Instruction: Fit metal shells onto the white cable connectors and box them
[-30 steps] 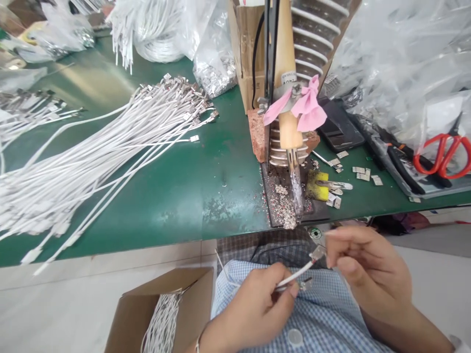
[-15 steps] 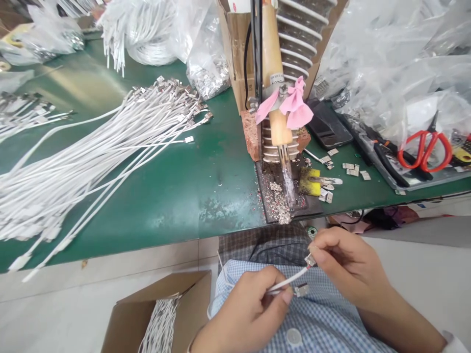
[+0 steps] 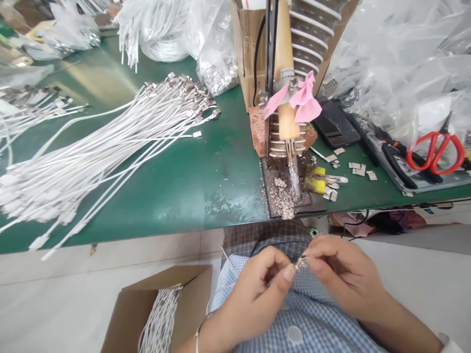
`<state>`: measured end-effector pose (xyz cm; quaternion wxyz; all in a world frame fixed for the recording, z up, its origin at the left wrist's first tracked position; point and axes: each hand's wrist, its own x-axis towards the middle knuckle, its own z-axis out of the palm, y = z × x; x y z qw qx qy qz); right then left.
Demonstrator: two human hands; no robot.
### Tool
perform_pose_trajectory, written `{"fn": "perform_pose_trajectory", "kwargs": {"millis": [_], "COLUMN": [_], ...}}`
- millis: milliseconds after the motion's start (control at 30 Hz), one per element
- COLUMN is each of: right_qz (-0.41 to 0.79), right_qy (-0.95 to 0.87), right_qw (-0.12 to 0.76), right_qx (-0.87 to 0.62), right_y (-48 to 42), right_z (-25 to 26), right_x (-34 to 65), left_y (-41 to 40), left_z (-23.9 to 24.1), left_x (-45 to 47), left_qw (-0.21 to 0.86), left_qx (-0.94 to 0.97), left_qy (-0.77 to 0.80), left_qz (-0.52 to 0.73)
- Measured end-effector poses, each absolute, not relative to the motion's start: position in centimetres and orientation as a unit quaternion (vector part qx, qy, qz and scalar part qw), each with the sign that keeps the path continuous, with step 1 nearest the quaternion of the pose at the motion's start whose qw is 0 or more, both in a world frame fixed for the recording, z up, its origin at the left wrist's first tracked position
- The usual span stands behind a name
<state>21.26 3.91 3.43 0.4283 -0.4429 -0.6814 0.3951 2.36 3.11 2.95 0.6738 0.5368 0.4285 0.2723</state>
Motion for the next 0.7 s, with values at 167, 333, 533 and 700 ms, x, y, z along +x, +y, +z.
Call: {"fn": "perform_pose_trajectory", "kwargs": {"millis": [167, 333, 533, 700], "right_qz": [0.419, 0.452, 0.487, 0.471], "right_qy": [-0.660, -0.608, -0.706, -0.717], "right_qw": [0.438, 0.487, 0.398, 0.360], "right_qx": [-0.445, -0.434, -0.325, -0.367], "right_y": [3.7, 3.0, 3.5, 2.8], "right_z": [3.0, 3.4, 3.1, 0.6], "right_x": [21.5, 22.4, 22.9, 23.3], "left_y": [2.7, 2.6, 0.2, -4.4], "left_z": [2.3, 1.0, 1.3, 3.1], "left_x": [1.8, -0.2, -8.4, -16.8], "left_qw": [0.730, 0.704, 0.525, 0.299], "left_qx": [0.434, 0.419, 0.376, 0.373], "left_qy": [0.435, 0.490, 0.671, 0.843], "left_qz": [0.299, 0.298, 0.365, 0.245]}}
